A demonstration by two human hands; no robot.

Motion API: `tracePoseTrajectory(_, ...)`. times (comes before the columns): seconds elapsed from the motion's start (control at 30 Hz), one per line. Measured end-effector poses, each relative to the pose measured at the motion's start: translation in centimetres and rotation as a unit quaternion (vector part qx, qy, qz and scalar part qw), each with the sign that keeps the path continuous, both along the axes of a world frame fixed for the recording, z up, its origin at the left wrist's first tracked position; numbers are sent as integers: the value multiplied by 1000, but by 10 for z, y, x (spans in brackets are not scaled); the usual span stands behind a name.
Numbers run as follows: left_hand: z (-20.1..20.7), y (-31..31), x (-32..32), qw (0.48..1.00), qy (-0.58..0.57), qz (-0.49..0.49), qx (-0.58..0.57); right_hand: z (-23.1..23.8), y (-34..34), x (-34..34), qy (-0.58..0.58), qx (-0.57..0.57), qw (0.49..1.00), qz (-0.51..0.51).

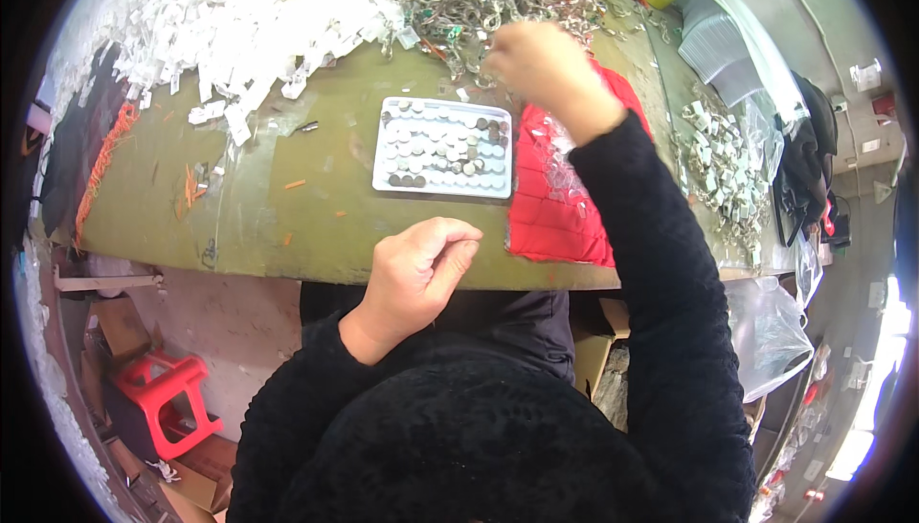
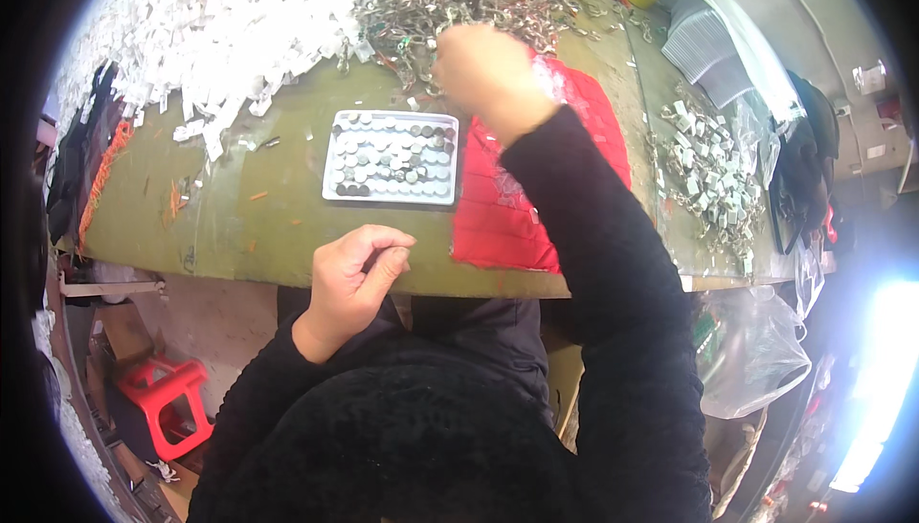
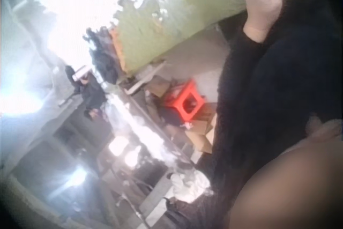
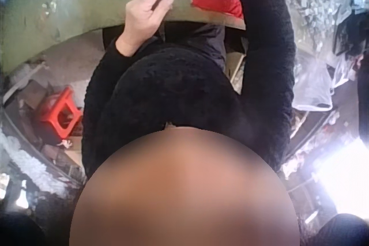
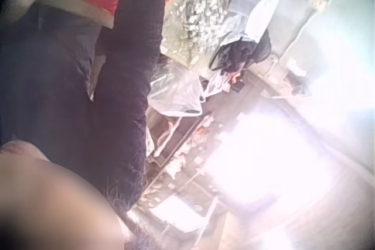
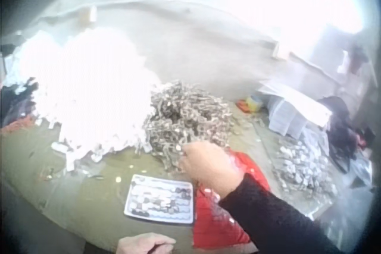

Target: The person repeatedly picks small white plastic housings and metal contacts from a tray, inserts the contacts into the housings, and places the assembled units on a red mat. The person handles items one at a time and continues the cycle throughout the clip.

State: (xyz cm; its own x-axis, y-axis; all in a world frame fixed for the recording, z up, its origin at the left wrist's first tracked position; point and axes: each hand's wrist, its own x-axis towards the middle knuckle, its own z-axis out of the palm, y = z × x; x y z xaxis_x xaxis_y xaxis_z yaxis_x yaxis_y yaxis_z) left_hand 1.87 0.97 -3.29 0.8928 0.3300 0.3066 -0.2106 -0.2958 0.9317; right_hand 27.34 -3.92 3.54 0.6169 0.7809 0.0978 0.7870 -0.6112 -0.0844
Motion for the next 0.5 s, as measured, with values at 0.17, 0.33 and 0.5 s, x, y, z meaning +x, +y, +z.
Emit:
tracePoseTrajectory(0.17,-2,1,0,1000,3,-11,1,29,-37,17,135,139,979,57)
tracePoseTrajectory(0.33,8,5,-3,992,47,-4,-116,28,-65,-40,162,251,941,158)
tracePoseTrajectory(0.5,16,-1,-8,938,12,-7,-347,16,-85,-116,52,217,938,264)
